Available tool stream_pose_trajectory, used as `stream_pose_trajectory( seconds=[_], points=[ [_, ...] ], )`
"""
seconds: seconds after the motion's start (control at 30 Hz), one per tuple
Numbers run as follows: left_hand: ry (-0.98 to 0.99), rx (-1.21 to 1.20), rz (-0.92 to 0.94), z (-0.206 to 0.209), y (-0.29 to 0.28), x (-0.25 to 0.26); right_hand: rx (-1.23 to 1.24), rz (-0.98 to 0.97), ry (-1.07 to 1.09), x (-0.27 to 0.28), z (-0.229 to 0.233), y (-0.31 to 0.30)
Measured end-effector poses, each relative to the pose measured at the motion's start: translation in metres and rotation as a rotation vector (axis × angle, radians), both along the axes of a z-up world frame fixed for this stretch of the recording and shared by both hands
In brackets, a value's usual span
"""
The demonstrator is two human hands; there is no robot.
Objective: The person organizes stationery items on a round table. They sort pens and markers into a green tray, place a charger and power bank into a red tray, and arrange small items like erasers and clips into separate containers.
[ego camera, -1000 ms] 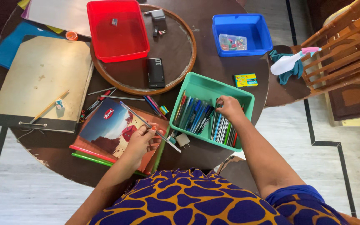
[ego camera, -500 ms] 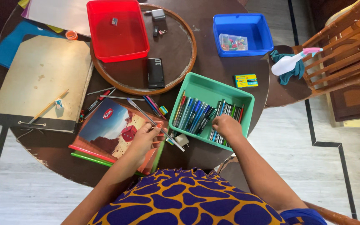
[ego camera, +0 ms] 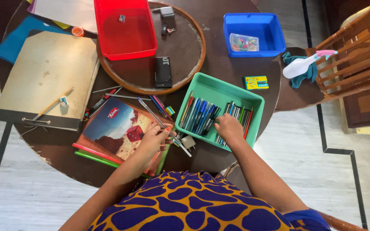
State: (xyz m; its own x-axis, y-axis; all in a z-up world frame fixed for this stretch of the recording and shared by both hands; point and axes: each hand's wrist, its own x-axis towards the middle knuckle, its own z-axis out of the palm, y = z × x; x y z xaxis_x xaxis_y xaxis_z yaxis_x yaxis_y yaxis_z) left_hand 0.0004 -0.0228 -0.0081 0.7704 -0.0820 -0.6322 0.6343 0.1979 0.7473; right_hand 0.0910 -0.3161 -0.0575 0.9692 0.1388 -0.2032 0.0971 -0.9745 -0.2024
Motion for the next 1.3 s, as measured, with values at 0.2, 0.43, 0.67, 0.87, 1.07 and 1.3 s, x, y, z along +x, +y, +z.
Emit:
stream_pose_trajectory(
  seconds=[0.2,0.43,0.67,0.87,1.07,1.3],
  points=[
    [-0.086,0.022,-0.047,-0.006,0.003,-0.007,-0.016,-0.111,0.124,-0.002,0.022,0.008],
    [-0.418,0.281,-0.310,-0.003,-0.008,0.002,0.885,-0.014,0.328,-0.023,0.056,0.058],
    [-0.370,0.436,-0.497,0.026,-0.020,0.002,1.404,-0.333,0.272,-0.049,0.063,0.068],
    [-0.473,0.585,-0.422,0.019,0.000,-0.004,1.807,-0.839,0.075,-0.017,0.009,-0.015],
    [-0.320,0.417,-0.184,-0.008,0.042,-0.014,1.945,-1.167,0.072,0.053,-0.082,-0.077],
    [-0.144,0.359,-0.025,-0.018,0.057,-0.035,1.944,-1.282,0.014,0.115,-0.127,-0.069]
  ],
)
